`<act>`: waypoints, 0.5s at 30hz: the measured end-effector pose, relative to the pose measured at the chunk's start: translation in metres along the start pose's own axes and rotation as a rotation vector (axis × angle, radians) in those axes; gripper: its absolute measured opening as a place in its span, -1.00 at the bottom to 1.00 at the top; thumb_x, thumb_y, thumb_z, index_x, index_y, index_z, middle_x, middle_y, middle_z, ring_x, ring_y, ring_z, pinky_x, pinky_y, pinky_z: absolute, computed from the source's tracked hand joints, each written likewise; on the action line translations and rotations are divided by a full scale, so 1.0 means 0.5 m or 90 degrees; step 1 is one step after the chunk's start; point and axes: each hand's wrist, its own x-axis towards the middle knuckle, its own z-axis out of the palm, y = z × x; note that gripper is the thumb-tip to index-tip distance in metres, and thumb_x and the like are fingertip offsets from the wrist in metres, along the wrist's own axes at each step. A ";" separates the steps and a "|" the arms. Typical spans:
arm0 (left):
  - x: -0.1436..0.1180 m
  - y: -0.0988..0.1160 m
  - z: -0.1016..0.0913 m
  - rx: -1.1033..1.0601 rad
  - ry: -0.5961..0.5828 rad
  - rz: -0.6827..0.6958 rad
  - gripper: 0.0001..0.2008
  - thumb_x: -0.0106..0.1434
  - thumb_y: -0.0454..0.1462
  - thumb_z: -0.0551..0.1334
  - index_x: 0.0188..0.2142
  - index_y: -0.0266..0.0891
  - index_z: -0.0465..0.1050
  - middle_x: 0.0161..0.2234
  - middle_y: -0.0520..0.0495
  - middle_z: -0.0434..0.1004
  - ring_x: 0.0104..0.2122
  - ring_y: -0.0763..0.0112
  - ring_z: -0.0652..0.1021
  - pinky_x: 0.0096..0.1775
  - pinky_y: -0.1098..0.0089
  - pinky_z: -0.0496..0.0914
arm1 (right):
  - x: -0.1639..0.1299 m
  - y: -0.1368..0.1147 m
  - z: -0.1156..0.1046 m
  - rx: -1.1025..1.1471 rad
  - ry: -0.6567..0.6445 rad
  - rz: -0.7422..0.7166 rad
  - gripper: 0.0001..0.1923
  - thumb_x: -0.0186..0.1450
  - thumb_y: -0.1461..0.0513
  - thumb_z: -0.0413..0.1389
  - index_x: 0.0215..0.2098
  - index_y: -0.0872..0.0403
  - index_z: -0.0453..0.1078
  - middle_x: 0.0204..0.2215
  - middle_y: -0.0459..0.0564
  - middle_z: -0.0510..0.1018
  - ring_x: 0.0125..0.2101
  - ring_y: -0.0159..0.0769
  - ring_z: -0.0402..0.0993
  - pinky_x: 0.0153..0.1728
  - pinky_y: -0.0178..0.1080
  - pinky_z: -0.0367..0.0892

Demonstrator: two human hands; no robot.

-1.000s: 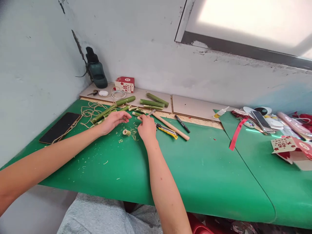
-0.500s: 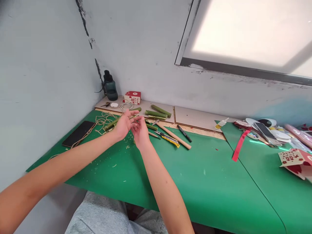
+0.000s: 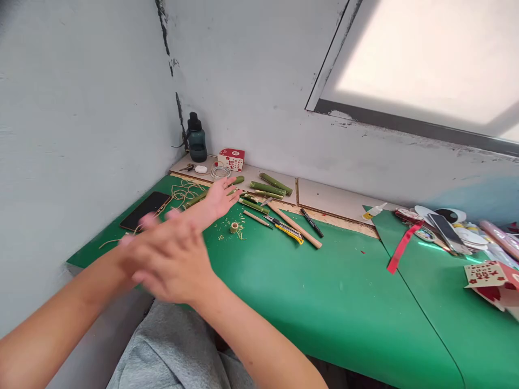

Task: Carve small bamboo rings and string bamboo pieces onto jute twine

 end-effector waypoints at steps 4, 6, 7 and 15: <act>0.008 0.053 0.021 -0.108 0.073 -0.042 -0.63 0.50 -0.06 -0.01 0.01 -0.16 0.48 0.28 -0.26 0.41 0.02 0.25 0.64 -0.14 0.36 0.53 | -0.059 0.063 0.012 -0.158 -0.144 0.064 -0.20 0.41 0.31 0.05 0.48 -0.51 0.03 0.48 -0.33 0.22 0.55 -0.17 -0.04 0.54 0.21 -0.22; 0.006 0.071 0.019 -0.141 0.109 -0.054 -0.64 0.51 -0.09 -0.03 -0.01 -0.17 0.47 0.26 -0.25 0.42 -0.03 0.29 0.65 -0.19 0.40 0.52 | -0.062 0.081 -0.020 -0.177 -0.008 0.186 -0.16 0.38 0.40 -0.05 0.51 -0.38 0.03 0.54 -0.20 0.09 0.57 -0.10 -0.19 0.51 0.29 -0.11; 0.004 0.074 0.019 -0.152 0.126 -0.060 -0.65 0.51 -0.11 -0.03 -0.01 -0.17 0.47 0.24 -0.25 0.43 -0.05 0.31 0.65 -0.21 0.41 0.51 | -0.057 0.077 -0.031 -0.166 0.096 0.253 -0.19 0.42 0.38 -0.10 0.54 -0.31 -0.04 0.57 -0.13 -0.03 0.58 -0.09 -0.24 0.50 0.29 -0.06; -0.019 0.100 0.054 -0.145 0.158 -0.073 -0.64 0.52 -0.17 0.00 0.17 -0.20 0.37 0.21 -0.33 0.45 -0.09 0.26 0.65 -0.23 0.35 0.51 | -0.072 -0.003 0.074 -0.143 -0.131 0.111 -0.29 0.35 0.06 0.21 0.43 -0.41 0.20 0.54 -0.19 0.09 0.57 0.19 -0.35 0.48 0.42 -0.21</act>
